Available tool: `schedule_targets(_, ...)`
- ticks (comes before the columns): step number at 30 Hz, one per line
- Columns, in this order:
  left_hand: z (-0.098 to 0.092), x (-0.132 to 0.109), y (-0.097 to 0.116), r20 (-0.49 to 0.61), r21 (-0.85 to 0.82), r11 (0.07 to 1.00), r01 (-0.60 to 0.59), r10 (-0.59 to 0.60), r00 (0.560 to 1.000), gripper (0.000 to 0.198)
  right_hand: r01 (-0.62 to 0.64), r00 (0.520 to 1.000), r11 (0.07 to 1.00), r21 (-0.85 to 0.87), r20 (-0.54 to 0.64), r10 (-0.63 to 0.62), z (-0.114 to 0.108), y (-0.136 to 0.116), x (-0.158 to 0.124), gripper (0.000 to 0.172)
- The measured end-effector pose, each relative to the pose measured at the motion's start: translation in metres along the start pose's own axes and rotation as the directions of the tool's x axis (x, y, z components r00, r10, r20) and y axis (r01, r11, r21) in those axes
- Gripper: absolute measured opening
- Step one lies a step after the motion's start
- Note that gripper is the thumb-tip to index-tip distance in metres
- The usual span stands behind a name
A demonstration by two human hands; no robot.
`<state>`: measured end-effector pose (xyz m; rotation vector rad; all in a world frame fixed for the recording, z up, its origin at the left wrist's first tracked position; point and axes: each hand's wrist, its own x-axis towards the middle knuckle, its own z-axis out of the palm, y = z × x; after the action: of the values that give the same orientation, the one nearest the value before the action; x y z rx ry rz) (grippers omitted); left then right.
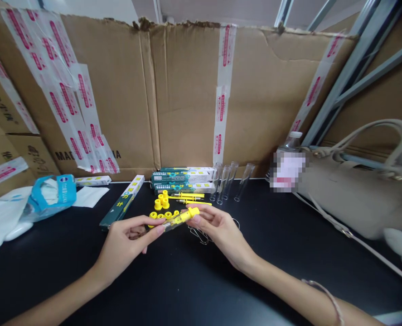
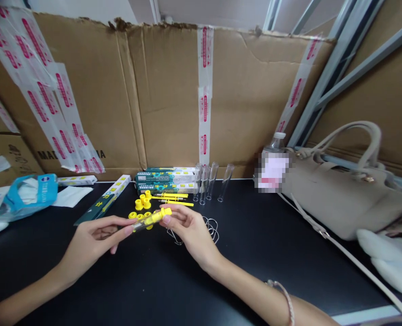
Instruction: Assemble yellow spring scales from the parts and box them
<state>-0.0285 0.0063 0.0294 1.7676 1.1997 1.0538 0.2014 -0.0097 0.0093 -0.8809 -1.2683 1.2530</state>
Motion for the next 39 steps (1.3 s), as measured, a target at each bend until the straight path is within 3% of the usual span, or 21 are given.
schedule_targets(6,0.007,-0.007,-0.011,0.007,0.1,0.995,-0.02,0.02,1.0,0.035,-0.135,0.991,0.951,0.277,0.028,0.133,0.002,0.004,-0.003,0.037)
schedule_targets(11,0.006,-0.006,-0.017,0.048,0.138,0.989,-0.043,0.037,0.998,0.034,-0.175,0.985,0.898,0.404,0.067,0.161,0.006,0.005,-0.005,0.036)
schedule_targets(17,0.007,-0.016,-0.006,0.177,0.096,0.989,-0.111,0.093,0.98,0.035,-0.194,0.981,0.842,0.503,0.112,0.159,0.009,0.005,-0.002,0.038)
schedule_targets(21,0.007,-0.021,0.003,0.327,0.061,0.99,-0.126,0.1,0.94,0.041,-0.182,0.983,0.833,0.523,0.097,0.154,0.003,0.003,0.003,0.035)
schedule_targets(29,-0.003,-0.024,0.002,0.483,-0.132,0.99,-0.052,0.11,0.868,0.072,-0.169,0.985,0.845,0.508,0.063,0.159,-0.016,-0.004,0.012,0.029)
schedule_targets(33,-0.005,-0.022,0.001,0.592,-0.429,0.892,0.144,0.157,0.791,0.065,-0.187,0.982,0.848,0.497,0.078,0.171,-0.023,-0.002,0.016,0.031)
schedule_targets(36,-0.006,-0.019,0.002,0.587,-0.522,0.83,0.197,0.183,0.789,0.061,-0.203,0.979,0.849,0.488,0.096,0.179,-0.026,-0.001,0.017,0.028)
schedule_targets(39,-0.005,-0.019,0.001,0.603,-0.49,0.839,0.234,0.133,0.786,0.057,-0.213,0.977,0.851,0.48,0.107,0.184,-0.029,0.0,0.019,0.026)
